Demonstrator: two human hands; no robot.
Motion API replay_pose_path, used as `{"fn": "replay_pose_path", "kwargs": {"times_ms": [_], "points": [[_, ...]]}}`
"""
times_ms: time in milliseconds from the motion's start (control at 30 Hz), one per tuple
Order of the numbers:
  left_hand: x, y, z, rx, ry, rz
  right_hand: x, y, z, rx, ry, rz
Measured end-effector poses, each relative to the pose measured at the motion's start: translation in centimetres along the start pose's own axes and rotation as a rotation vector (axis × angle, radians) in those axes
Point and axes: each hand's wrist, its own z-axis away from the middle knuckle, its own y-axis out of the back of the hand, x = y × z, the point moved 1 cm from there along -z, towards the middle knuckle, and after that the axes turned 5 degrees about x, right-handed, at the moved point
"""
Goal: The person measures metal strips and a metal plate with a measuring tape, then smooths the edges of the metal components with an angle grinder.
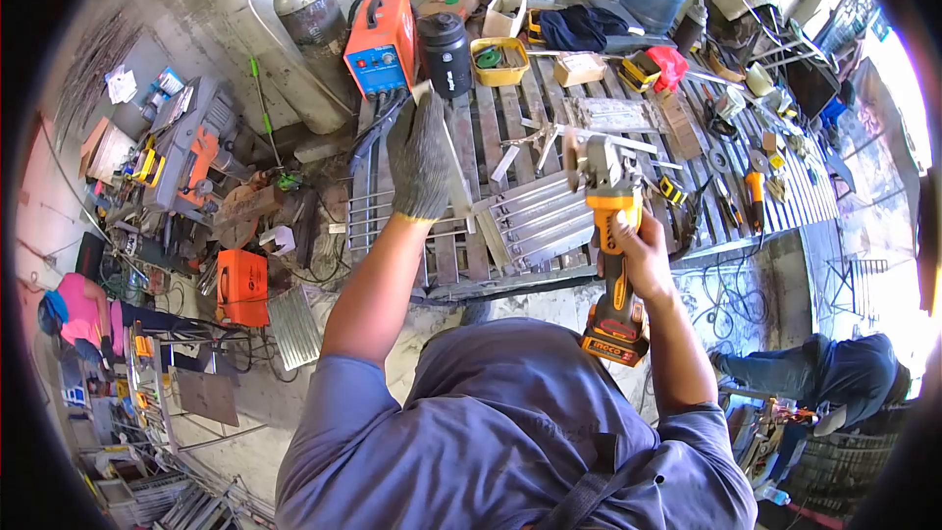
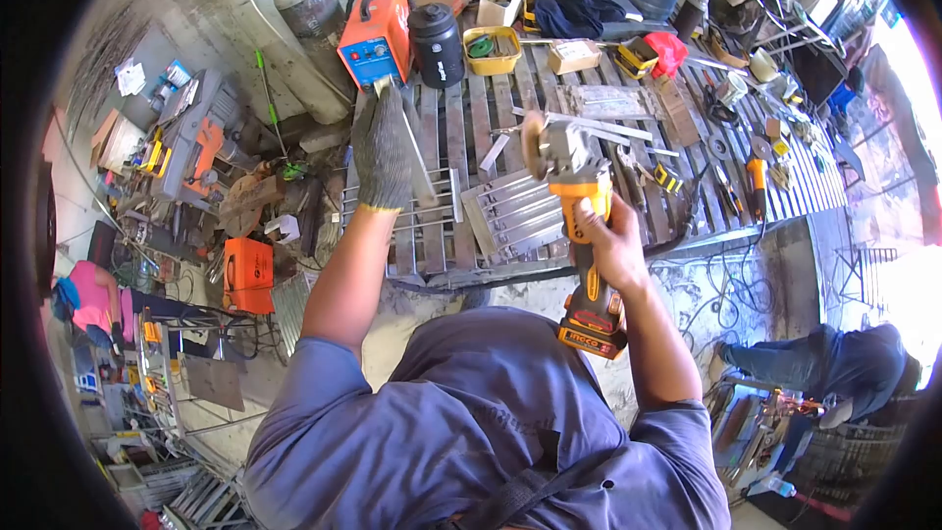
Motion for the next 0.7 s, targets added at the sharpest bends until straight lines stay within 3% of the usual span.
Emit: {"fn": "replay_pose_path", "kwargs": {"times_ms": [67, 100, 133, 233, 267, 333, 400, 433, 500, 533, 600, 700], "points": [[0.3, -3.4, -1.7, 0.132, -0.055, 0.225, 0.1, -1.3, 0.2, -0.011, 0.105, 0.098], [0.6, -4.3, -2.0, 0.195, -0.079, 0.336, -1.1, -2.2, 0.7, -0.036, 0.062, 0.125], [1.2, -4.2, -2.2, 0.099, -0.150, 0.109, -1.4, -2.6, 0.9, -0.050, 0.088, 0.180], [0.7, -5.4, -3.9, 0.118, -0.290, 0.151, -2.4, -3.6, 1.5, -0.065, 0.105, 0.265], [0.4, -5.5, -3.7, 0.124, -0.115, 0.334, -3.0, -3.6, 1.8, -0.079, 0.080, 0.305], [0.2, -6.3, -3.7, 0.181, -0.337, 0.065, -3.1, -3.6, 1.8, -0.089, 0.093, 0.354], [-0.3, -5.8, -4.3, 0.077, -0.280, 0.220, -2.5, -3.6, 1.7, -0.077, 0.166, 0.375], [-0.2, -4.8, -4.8, -0.057, -0.105, 0.506, -2.6, -3.6, 1.8, -0.078, 0.162, 0.390], [-0.7, -4.7, -4.9, -0.043, -0.122, 0.473, -3.3, -3.7, 1.9, -0.077, 0.157, 0.417], [0.0, -6.4, -3.7, 0.102, -0.314, 0.153, -3.7, -3.8, 2.0, -0.076, 0.157, 0.429], [0.7, -7.5, -3.0, 0.226, -0.490, -0.161, -4.0, -3.8, 2.1, -0.071, 0.168, 0.453], [0.9, -7.3, -3.2, 0.200, -0.480, -0.149, -3.6, -3.7, 2.1, -0.077, 0.184, 0.466]]}}
